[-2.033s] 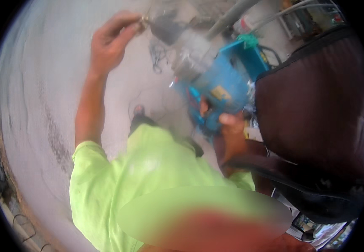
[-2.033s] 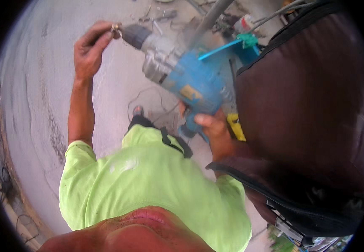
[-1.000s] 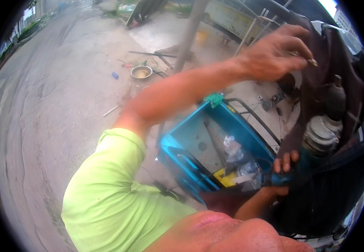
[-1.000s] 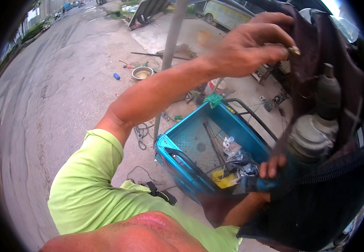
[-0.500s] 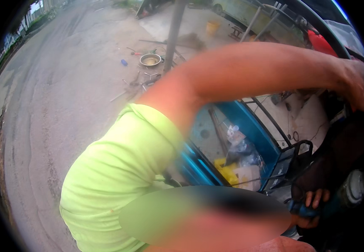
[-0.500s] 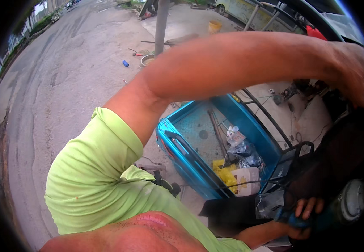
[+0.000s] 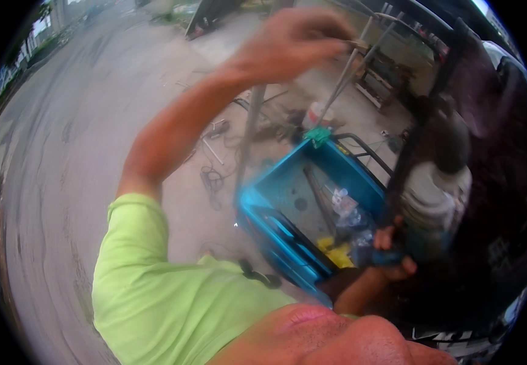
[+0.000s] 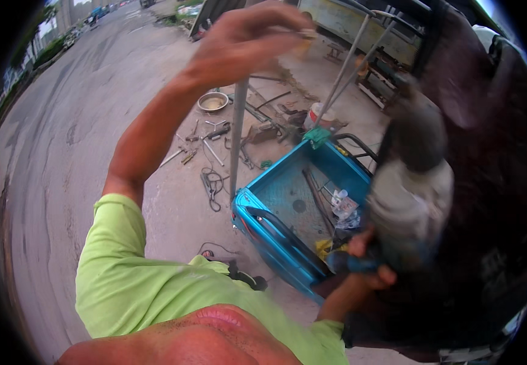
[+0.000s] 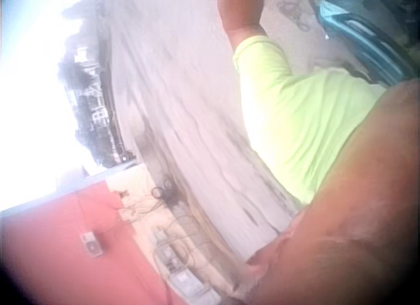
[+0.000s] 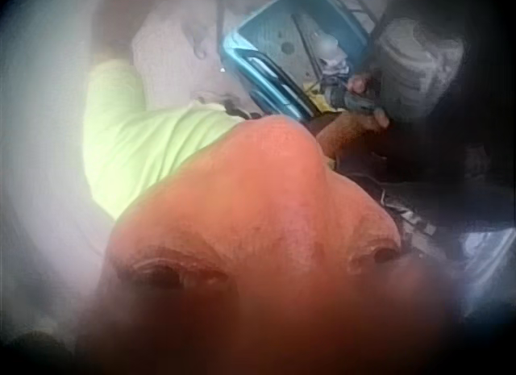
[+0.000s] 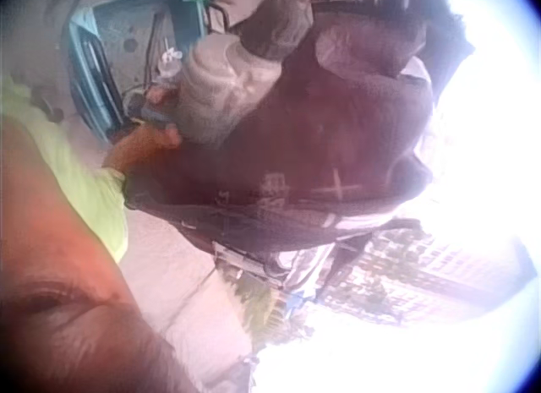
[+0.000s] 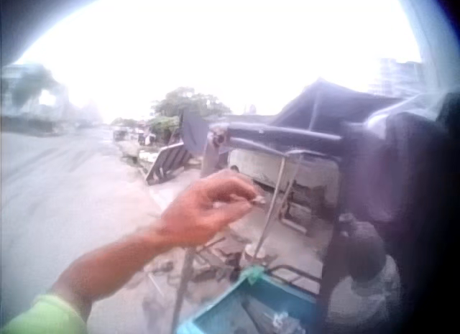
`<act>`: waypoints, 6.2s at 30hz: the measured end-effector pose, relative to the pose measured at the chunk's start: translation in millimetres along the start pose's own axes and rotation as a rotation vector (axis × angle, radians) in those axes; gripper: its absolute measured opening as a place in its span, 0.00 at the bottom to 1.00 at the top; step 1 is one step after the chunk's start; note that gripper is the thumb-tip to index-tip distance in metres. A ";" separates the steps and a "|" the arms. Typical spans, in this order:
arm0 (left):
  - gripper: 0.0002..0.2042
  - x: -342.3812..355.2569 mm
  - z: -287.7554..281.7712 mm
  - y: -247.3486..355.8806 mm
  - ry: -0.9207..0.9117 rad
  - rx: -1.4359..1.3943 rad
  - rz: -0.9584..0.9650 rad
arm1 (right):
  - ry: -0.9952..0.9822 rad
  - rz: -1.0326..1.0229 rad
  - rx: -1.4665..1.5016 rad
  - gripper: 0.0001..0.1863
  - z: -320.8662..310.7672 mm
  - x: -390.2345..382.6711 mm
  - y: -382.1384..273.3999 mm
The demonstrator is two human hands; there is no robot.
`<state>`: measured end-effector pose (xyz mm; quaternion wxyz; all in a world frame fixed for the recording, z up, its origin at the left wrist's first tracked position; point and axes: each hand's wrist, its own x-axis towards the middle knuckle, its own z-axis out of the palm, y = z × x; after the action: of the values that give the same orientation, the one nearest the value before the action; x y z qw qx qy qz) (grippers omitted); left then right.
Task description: The person disassembles the chuck of a power drill while sitting on the ground, then stands up and uses another drill to bore a hole into a metal frame attached to a small blue vehicle.
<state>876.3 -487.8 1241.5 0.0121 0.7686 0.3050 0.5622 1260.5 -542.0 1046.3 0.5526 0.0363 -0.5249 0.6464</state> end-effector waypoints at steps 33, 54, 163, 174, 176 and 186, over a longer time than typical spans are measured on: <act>0.11 -23.9 -32.6 6.3 -0.081 0.574 0.296 | 0.049 0.329 -0.275 0.41 -14.0 83.7 -12.2; 0.11 -0.8 -33.3 -18.5 -0.126 -0.342 -0.071 | 0.101 0.300 -0.478 0.43 6.8 72.3 -37.7; 0.11 -1092.3 909.1 -74.7 -0.854 0.228 -1.679 | 0.467 0.848 -0.048 0.37 -368.2 -226.8 118.5; 0.09 -999.3 560.3 148.0 -0.183 -0.107 -1.896 | 0.270 0.889 0.003 0.38 -341.4 -243.5 125.0; 0.08 -919.3 472.3 161.8 0.148 -0.096 -1.972 | 0.260 0.762 -0.261 0.37 -296.4 -244.9 110.7; 0.16 -527.4 183.5 145.4 0.864 -0.561 -1.391 | 0.173 0.842 0.023 0.39 -92.0 -189.9 3.7</act>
<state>1006.5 -801.1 774.8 0.4256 0.0949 0.5340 0.7244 1380.2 -603.7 883.8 0.2819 -0.2293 -0.4386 0.8219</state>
